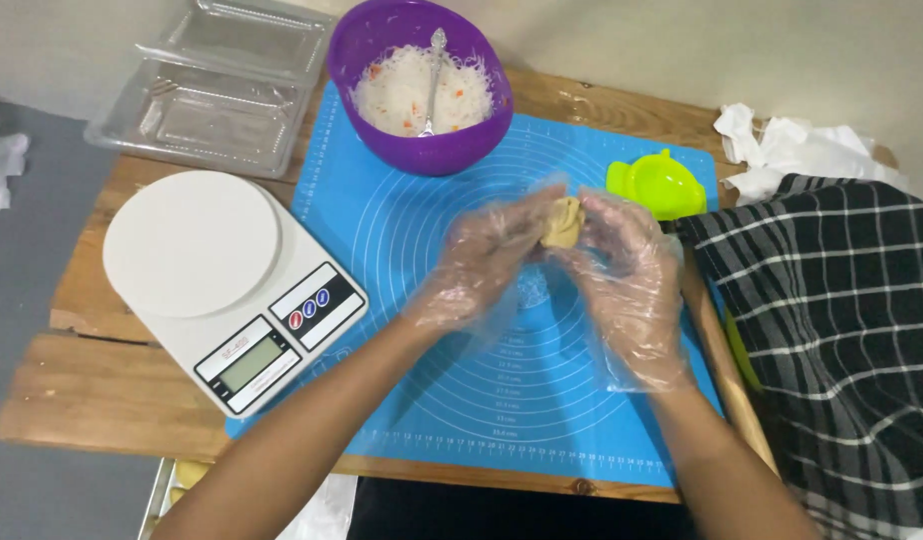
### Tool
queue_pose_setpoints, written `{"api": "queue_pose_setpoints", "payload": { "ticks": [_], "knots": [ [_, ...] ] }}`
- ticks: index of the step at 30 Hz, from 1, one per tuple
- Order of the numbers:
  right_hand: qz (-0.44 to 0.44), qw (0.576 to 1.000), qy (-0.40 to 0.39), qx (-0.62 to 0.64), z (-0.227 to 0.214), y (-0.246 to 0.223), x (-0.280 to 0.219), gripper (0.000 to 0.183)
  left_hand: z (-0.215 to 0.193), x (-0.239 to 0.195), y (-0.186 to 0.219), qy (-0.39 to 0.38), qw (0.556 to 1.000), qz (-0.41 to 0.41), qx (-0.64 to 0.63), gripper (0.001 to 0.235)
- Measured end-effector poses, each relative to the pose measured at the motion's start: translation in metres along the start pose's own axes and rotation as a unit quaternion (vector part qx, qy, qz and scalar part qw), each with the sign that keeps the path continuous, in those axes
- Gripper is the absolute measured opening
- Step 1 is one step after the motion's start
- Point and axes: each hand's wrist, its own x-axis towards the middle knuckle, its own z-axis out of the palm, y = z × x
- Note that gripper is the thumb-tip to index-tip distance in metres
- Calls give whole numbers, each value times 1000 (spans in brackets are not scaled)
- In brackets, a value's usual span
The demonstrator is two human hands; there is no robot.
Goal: Weighing small pieces of dough on a digital scale and rolling them into balls for consistent portioning.
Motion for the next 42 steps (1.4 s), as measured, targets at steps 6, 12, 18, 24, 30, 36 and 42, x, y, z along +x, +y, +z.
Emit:
{"api": "queue_pose_setpoints", "payload": {
  "ticks": [6, 12, 18, 24, 30, 36, 42],
  "knots": [
    [23, 996, -68, 56, -9, -11, -4, 51, -21, -12, -50, -66, 996, -7, -58, 56],
    [82, 982, -90, 147, -8, -6, -4, 57, -23, -14, -47, -40, 995, 42, -87, 38],
    [142, 980, -95, 101, -4, -9, -4, 35, -23, -15, -41, -26, 998, 28, -46, 26],
    [230, 963, -40, 137, -1, 4, -4, 26, -24, -13, 9, -116, 985, -117, 54, 28],
    [168, 980, -70, 81, -6, -23, 0, 15, -20, -12, -23, -84, 992, -84, 41, 47],
    [152, 976, -76, 139, -9, -1, -7, 16, -24, -9, -27, -95, 992, -71, 38, 49],
    [197, 946, -40, 253, -5, 24, -15, 15, -27, -9, -52, -123, 981, -39, -144, 40]
  ]
}}
